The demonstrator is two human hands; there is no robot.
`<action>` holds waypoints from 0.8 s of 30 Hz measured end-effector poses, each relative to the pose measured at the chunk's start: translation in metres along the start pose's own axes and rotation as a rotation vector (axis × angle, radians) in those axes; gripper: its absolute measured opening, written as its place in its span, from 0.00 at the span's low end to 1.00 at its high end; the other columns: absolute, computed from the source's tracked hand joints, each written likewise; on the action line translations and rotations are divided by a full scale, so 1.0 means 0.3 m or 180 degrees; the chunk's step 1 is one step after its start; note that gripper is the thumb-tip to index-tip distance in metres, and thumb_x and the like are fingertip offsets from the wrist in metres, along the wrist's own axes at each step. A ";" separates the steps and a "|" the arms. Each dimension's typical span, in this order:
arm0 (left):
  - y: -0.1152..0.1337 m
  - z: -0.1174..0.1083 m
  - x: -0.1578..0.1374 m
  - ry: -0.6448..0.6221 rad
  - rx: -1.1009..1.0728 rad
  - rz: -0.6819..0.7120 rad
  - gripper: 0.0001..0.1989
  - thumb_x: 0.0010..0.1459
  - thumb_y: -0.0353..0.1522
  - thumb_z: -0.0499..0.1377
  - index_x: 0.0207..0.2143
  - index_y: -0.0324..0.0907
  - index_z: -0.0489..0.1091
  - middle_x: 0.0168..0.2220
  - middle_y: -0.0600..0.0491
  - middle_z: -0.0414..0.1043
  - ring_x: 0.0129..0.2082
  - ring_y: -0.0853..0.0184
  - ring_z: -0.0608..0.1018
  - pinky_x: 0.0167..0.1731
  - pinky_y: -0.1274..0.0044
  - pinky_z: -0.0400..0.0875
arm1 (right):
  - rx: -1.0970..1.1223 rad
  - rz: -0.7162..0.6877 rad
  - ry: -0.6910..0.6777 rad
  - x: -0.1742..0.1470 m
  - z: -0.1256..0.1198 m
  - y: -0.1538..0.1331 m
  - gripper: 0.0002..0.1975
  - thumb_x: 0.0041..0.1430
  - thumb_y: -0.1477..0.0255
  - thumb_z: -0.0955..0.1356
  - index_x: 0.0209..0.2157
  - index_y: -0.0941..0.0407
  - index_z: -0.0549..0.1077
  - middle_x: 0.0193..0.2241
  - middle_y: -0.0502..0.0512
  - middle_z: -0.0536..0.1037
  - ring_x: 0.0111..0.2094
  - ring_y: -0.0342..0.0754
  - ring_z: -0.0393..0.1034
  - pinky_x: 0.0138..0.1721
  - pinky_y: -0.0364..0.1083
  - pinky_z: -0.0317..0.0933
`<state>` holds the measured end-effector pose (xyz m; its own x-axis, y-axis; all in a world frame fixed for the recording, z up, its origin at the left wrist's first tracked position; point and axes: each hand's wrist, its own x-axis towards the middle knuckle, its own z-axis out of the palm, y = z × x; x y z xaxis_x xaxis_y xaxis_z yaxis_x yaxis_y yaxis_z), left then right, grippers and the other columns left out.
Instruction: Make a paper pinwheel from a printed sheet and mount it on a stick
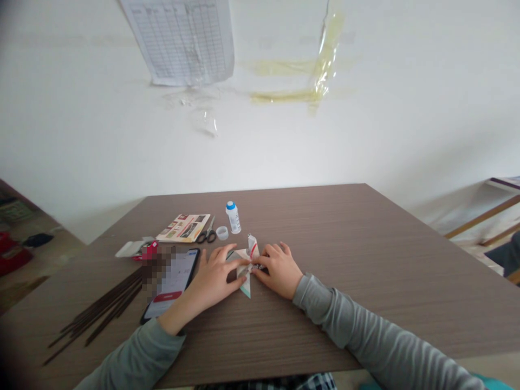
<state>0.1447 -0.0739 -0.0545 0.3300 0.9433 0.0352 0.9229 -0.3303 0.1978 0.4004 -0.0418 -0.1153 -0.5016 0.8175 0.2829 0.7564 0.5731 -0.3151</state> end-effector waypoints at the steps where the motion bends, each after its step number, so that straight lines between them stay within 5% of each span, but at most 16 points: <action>1: 0.001 0.000 0.000 -0.0006 0.0000 -0.0014 0.21 0.77 0.38 0.79 0.68 0.64 0.93 0.85 0.43 0.78 0.86 0.30 0.77 0.83 0.18 0.62 | 0.0005 0.0021 -0.0002 0.001 0.002 0.000 0.13 0.87 0.61 0.77 0.63 0.41 0.96 0.52 0.60 0.89 0.60 0.65 0.86 0.81 0.76 0.67; 24: 0.001 0.014 -0.002 0.0139 0.0006 0.0012 0.21 0.74 0.37 0.81 0.66 0.63 0.94 0.86 0.44 0.77 0.85 0.30 0.78 0.82 0.18 0.64 | -0.0010 0.0097 -0.0083 0.000 -0.010 -0.010 0.13 0.86 0.62 0.78 0.64 0.40 0.95 0.55 0.60 0.90 0.62 0.65 0.86 0.82 0.77 0.69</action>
<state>0.1456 -0.0747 -0.0586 0.3246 0.9426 0.0788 0.9221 -0.3339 0.1957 0.3993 -0.0436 -0.1117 -0.4889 0.8359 0.2495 0.7729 0.5477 -0.3204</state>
